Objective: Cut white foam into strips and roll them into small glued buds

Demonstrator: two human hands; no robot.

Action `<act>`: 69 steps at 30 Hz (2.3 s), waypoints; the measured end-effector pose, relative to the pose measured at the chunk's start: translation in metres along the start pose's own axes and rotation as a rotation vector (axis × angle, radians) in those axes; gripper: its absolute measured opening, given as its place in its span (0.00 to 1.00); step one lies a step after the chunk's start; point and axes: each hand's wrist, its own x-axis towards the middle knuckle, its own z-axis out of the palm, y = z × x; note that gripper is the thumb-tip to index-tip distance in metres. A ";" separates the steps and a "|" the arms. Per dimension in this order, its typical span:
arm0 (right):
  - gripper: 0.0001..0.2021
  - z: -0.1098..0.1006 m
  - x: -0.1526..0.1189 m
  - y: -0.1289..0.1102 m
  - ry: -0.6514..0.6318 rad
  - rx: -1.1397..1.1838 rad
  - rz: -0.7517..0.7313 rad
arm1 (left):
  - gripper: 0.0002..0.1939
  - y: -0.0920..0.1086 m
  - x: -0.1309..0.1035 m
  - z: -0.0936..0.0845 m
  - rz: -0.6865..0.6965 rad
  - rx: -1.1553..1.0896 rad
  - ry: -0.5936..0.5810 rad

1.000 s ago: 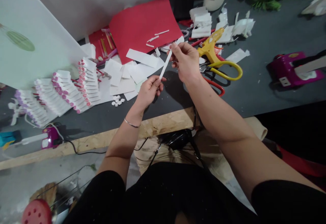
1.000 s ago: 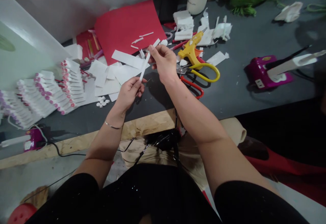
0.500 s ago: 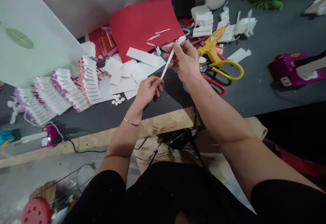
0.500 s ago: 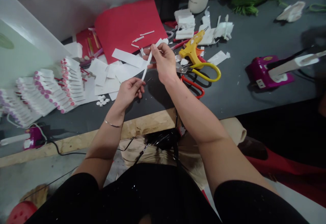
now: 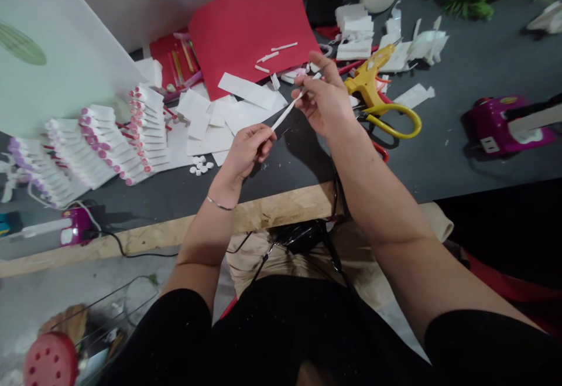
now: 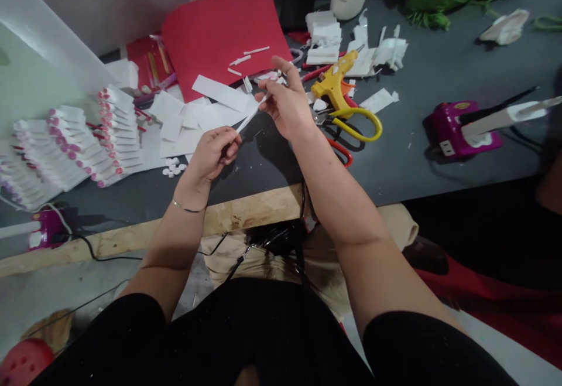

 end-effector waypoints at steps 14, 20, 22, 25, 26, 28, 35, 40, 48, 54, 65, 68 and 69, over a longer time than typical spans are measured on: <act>0.08 0.014 -0.030 -0.017 -0.478 -0.841 -0.606 | 0.28 0.028 -0.008 -0.004 -0.289 -0.379 -0.008; 0.04 0.014 -0.028 -0.021 -0.461 -0.854 -0.601 | 0.24 0.024 -0.007 -0.006 -0.287 -0.350 -0.021; 0.05 0.013 -0.029 -0.023 -0.449 -0.831 -0.574 | 0.18 0.021 -0.006 -0.008 -0.258 -0.305 -0.025; 0.06 0.012 -0.030 -0.026 -0.440 -0.798 -0.526 | 0.17 0.016 -0.004 -0.012 -0.201 -0.226 -0.036; 0.06 0.011 -0.031 -0.027 -0.444 -0.795 -0.515 | 0.18 0.015 -0.004 -0.013 -0.184 -0.193 -0.036; 0.05 0.011 -0.032 -0.029 -0.454 -0.792 -0.501 | 0.20 0.012 -0.003 -0.015 -0.158 -0.127 -0.035; 0.02 0.015 -0.036 -0.035 -0.462 -0.778 -0.404 | 0.14 0.002 0.004 -0.021 -0.044 -0.080 0.019; 0.02 0.019 -0.035 -0.034 -0.425 -0.745 -0.249 | 0.10 -0.024 0.025 -0.031 0.320 0.093 0.131; 0.04 0.026 -0.036 -0.028 -0.380 -0.672 -0.172 | 0.17 -0.036 0.033 -0.030 0.554 0.160 0.223; 0.04 0.026 -0.035 -0.021 -0.393 -0.688 -0.219 | 0.07 -0.027 0.026 -0.023 0.455 0.198 0.380; 0.04 0.034 -0.038 -0.017 -0.341 -0.665 -0.273 | 0.06 -0.020 0.016 -0.018 0.439 0.294 0.457; 0.03 0.036 -0.038 -0.017 -0.323 -0.674 -0.272 | 0.05 -0.019 0.014 -0.018 0.444 0.303 0.437; 0.03 0.036 -0.039 -0.017 -0.322 -0.681 -0.268 | 0.05 -0.018 0.013 -0.018 0.452 0.319 0.444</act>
